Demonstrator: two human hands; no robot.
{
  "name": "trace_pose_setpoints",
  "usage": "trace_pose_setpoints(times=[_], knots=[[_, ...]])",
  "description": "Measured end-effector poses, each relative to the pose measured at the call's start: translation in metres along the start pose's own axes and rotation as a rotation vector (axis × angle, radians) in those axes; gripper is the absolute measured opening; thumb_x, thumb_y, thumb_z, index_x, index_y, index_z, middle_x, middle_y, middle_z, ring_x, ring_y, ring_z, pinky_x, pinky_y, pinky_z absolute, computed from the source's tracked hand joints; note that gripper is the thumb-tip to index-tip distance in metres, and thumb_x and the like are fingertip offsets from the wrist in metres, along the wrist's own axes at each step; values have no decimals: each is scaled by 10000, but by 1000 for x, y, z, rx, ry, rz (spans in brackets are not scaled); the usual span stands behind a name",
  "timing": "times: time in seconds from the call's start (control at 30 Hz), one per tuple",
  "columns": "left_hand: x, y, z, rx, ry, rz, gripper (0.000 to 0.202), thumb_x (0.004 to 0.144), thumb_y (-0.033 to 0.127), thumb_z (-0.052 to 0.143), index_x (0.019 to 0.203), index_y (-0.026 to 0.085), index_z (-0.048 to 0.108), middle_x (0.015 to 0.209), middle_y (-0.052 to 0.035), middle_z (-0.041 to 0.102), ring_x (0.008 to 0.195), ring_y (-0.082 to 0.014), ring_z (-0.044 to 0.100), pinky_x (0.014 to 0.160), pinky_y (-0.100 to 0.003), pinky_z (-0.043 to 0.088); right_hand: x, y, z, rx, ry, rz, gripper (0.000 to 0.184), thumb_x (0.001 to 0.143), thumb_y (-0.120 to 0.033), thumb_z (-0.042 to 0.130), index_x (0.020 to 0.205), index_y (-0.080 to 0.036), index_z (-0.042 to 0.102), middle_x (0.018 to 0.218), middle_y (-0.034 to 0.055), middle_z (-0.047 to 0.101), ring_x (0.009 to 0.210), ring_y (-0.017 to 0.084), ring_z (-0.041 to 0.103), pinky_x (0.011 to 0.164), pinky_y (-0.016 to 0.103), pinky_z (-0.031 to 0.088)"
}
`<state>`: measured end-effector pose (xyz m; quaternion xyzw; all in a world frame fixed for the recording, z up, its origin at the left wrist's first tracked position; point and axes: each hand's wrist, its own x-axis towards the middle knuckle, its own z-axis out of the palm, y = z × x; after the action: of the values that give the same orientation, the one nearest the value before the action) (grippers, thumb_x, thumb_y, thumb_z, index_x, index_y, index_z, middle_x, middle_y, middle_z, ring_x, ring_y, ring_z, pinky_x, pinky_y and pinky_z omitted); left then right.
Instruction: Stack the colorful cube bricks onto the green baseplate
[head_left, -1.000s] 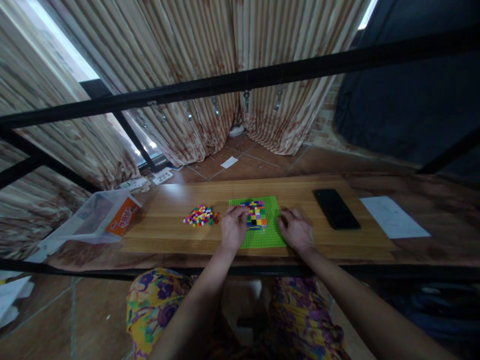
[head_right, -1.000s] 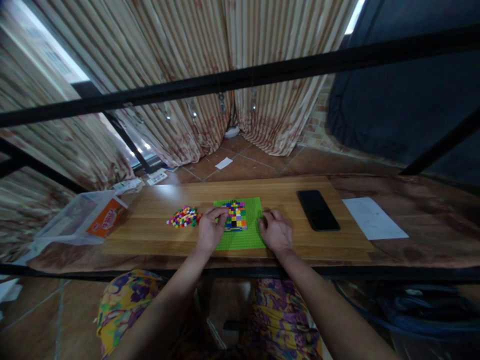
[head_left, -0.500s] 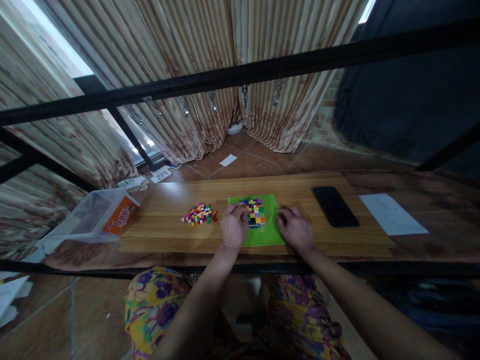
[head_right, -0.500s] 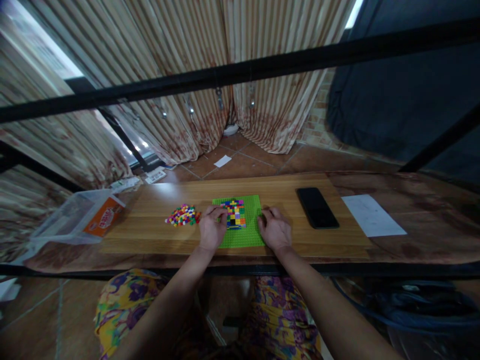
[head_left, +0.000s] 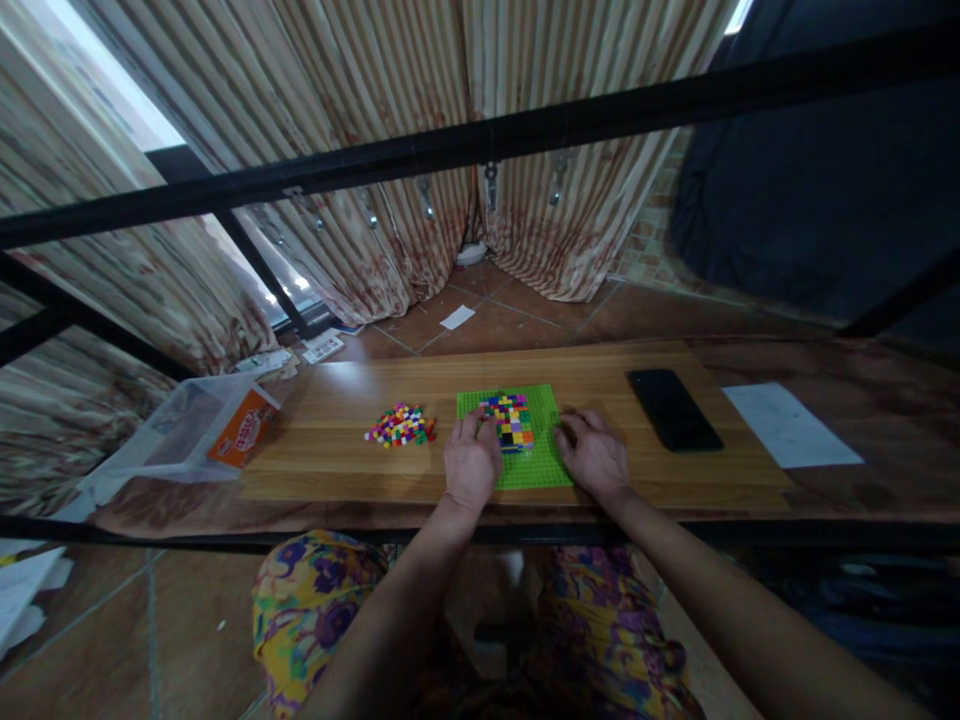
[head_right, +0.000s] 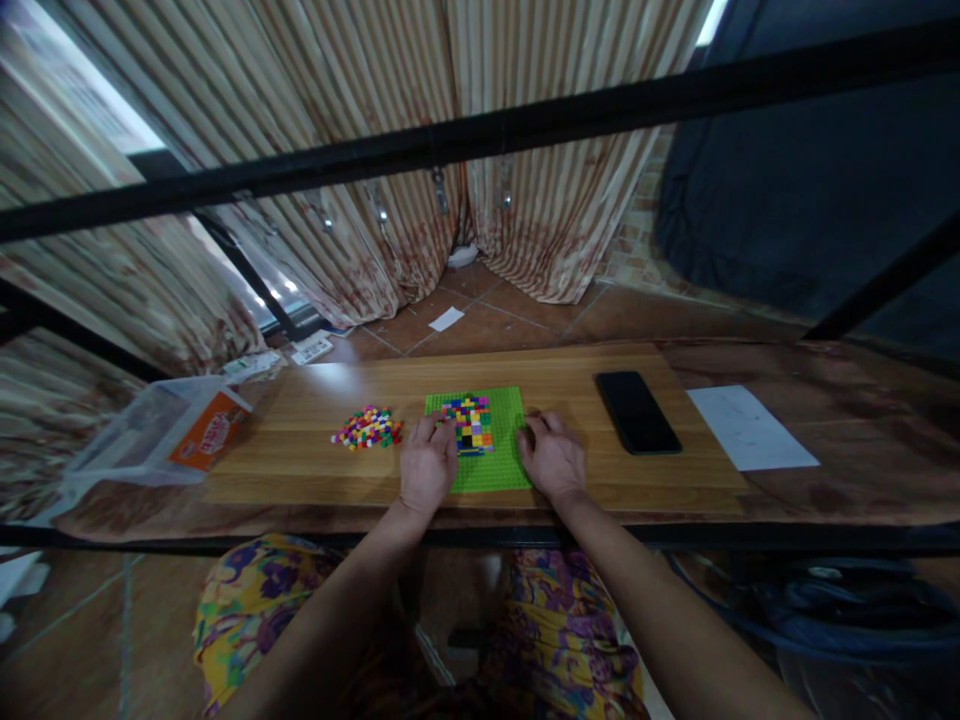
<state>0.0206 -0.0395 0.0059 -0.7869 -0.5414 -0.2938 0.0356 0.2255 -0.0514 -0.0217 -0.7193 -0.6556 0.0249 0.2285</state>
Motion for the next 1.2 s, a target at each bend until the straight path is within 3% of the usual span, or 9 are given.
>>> trace_pose_setpoints(times=[0.4, 0.7, 0.87, 1.07, 1.2], knots=[[1, 6, -4, 28, -79, -31, 281, 900, 151, 443, 1110, 160, 629, 1191, -141, 606, 1058, -248, 586, 908, -380, 494, -1, -1, 0, -6, 0, -8, 295, 926, -366, 447, 1099, -230, 643, 1140, 68, 615, 940, 203, 605, 791, 310, 455], [-2, -10, -22, -141, -6, -80, 315, 880, 155, 486, 1171, 189, 602, 1173, -98, 632, 1067, -203, 598, 953, -349, 497, 0, 2, 2, -50, 1, -19, 287, 924, -372, 448, 1085, -238, 645, 1091, 59, 622, 873, 195, 612, 725, 304, 457], [-18, -52, -38, -96, 31, -254, 274, 853, 148, 501, 1084, 202, 638, 1145, -82, 652, 1056, -198, 618, 943, -323, 494, -1, 5, 4, -32, 26, -41, 273, 915, -350, 465, 1073, -234, 655, 1081, 60, 620, 860, 187, 603, 716, 299, 454], [-37, -122, -67, 118, -106, -658, 262, 861, 194, 490, 1058, 192, 663, 1058, -95, 692, 906, -201, 669, 779, -279, 501, -1, 8, 8, -55, 14, -42, 293, 919, -365, 450, 1081, -230, 654, 1124, 62, 613, 836, 191, 614, 688, 307, 460], [-32, -155, -79, 181, -162, -714, 303, 849, 174, 484, 1092, 171, 666, 1069, -113, 694, 930, -214, 665, 791, -282, 493, -1, 11, 11, -71, 23, -54, 306, 922, -383, 440, 1082, -231, 652, 1114, 66, 617, 858, 202, 620, 691, 311, 471]])
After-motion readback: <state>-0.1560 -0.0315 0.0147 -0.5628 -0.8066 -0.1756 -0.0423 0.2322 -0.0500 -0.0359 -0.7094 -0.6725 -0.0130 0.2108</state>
